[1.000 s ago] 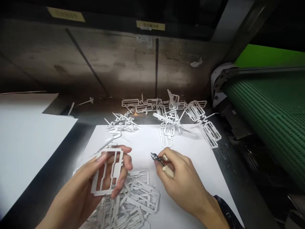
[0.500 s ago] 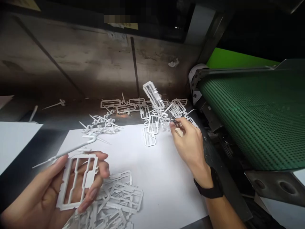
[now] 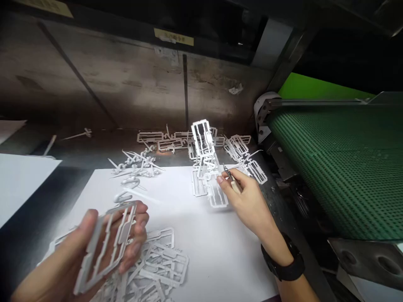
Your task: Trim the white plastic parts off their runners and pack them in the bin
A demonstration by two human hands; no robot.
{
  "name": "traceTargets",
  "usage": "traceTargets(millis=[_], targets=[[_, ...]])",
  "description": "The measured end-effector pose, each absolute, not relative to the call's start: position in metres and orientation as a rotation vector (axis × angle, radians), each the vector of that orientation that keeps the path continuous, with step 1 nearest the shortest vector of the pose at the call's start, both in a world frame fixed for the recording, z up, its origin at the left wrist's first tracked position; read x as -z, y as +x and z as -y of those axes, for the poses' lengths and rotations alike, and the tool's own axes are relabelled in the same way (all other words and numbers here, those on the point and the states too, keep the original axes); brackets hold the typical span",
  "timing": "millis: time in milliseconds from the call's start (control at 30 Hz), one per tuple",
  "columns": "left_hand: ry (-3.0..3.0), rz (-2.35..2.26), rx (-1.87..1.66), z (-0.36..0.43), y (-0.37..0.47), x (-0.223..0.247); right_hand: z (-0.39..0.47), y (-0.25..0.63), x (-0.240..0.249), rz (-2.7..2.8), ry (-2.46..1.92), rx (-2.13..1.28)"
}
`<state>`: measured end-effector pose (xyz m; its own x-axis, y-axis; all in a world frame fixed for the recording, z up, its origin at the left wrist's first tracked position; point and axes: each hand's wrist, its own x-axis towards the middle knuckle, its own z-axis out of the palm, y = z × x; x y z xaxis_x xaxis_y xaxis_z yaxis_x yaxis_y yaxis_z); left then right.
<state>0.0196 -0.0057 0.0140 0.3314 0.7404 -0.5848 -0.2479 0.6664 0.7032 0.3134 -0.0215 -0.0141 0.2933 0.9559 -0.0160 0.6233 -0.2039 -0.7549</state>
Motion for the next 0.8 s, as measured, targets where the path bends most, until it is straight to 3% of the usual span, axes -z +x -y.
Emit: traceTargets(millis=[200,367,567,800], targets=[[1.044,-1.249,-0.55,0.013,0.022,-0.02,0.022,0.314,0.031,1.506,-2.183,-0.424],[1.046,-1.153,-0.529,0.015,0.019,-0.023,0.028,0.311,0.023,1.432,-2.241,-0.251],[0.492,-0.692,-0.553,0.014,0.012,-0.011,0.043,0.298,0.009,1.378,-1.853,-0.664],[0.391,-0.692,-0.543,0.008,0.01,-0.009,0.044,0.291,0.005,1.411,-1.71,-0.964]])
